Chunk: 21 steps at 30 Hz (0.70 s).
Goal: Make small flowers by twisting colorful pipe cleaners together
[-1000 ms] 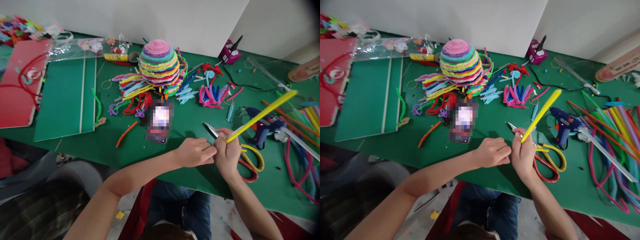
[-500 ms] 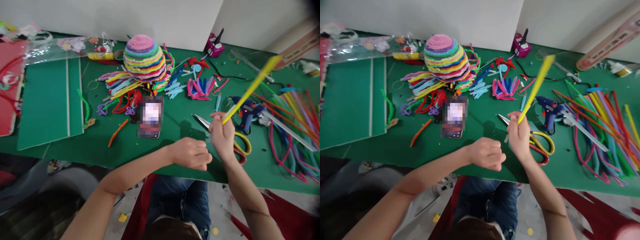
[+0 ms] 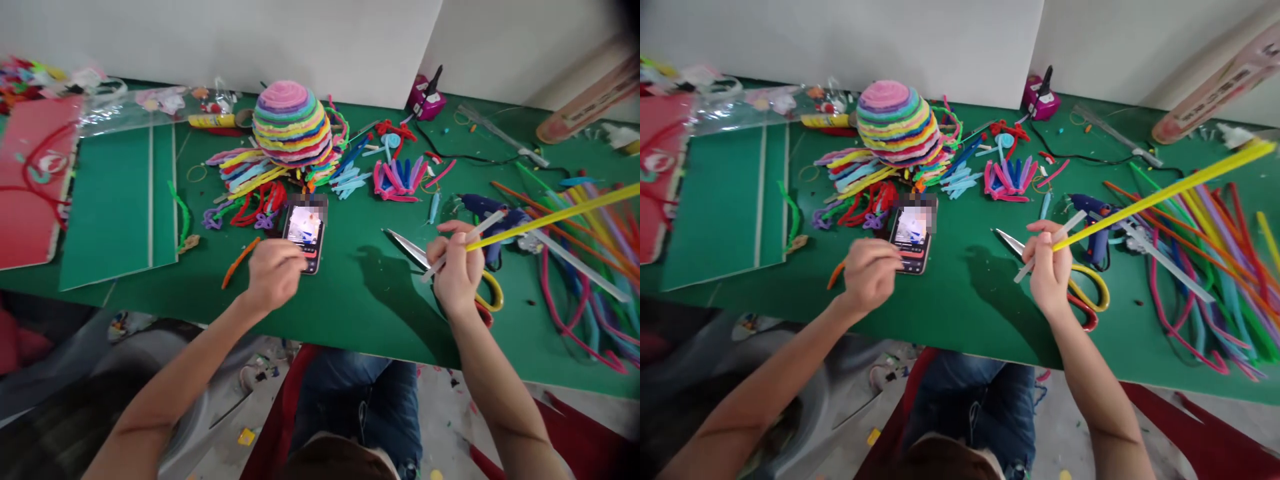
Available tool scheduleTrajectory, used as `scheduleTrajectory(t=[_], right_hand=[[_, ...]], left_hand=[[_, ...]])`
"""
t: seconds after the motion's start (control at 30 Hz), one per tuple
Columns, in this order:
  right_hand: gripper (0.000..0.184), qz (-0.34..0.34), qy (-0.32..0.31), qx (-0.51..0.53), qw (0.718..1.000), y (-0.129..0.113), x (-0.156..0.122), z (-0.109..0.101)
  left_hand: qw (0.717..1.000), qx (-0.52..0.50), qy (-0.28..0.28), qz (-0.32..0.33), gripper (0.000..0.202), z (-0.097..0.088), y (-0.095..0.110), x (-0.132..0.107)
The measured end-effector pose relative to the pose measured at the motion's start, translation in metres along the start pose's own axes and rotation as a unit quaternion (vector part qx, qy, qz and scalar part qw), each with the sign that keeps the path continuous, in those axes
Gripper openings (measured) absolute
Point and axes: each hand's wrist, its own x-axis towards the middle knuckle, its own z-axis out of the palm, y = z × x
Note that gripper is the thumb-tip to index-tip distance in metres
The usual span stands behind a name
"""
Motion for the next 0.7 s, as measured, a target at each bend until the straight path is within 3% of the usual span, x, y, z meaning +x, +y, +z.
scheduleTrajectory(t=[0.07,0.13,0.43,0.7], right_hand=[[0.025,-0.002,0.008,-0.001,1.000,0.002,-0.001,0.000],[0.023,-0.005,0.013,-0.003,1.000,0.004,-0.001,0.001],[0.020,-0.012,0.035,-0.004,0.999,0.007,-0.001,0.002],[0.022,0.002,0.045,-0.036,0.998,0.008,-0.001,-0.001]], left_hand=[[0.989,0.125,-0.027,-0.079,0.025,-0.014,-0.020,-0.023],[0.976,0.175,-0.078,-0.101,0.030,-0.020,-0.031,-0.038],[0.966,0.177,-0.143,-0.121,0.034,-0.018,-0.028,-0.039],[0.967,0.177,-0.146,-0.116,0.034,-0.018,-0.030,-0.039]])
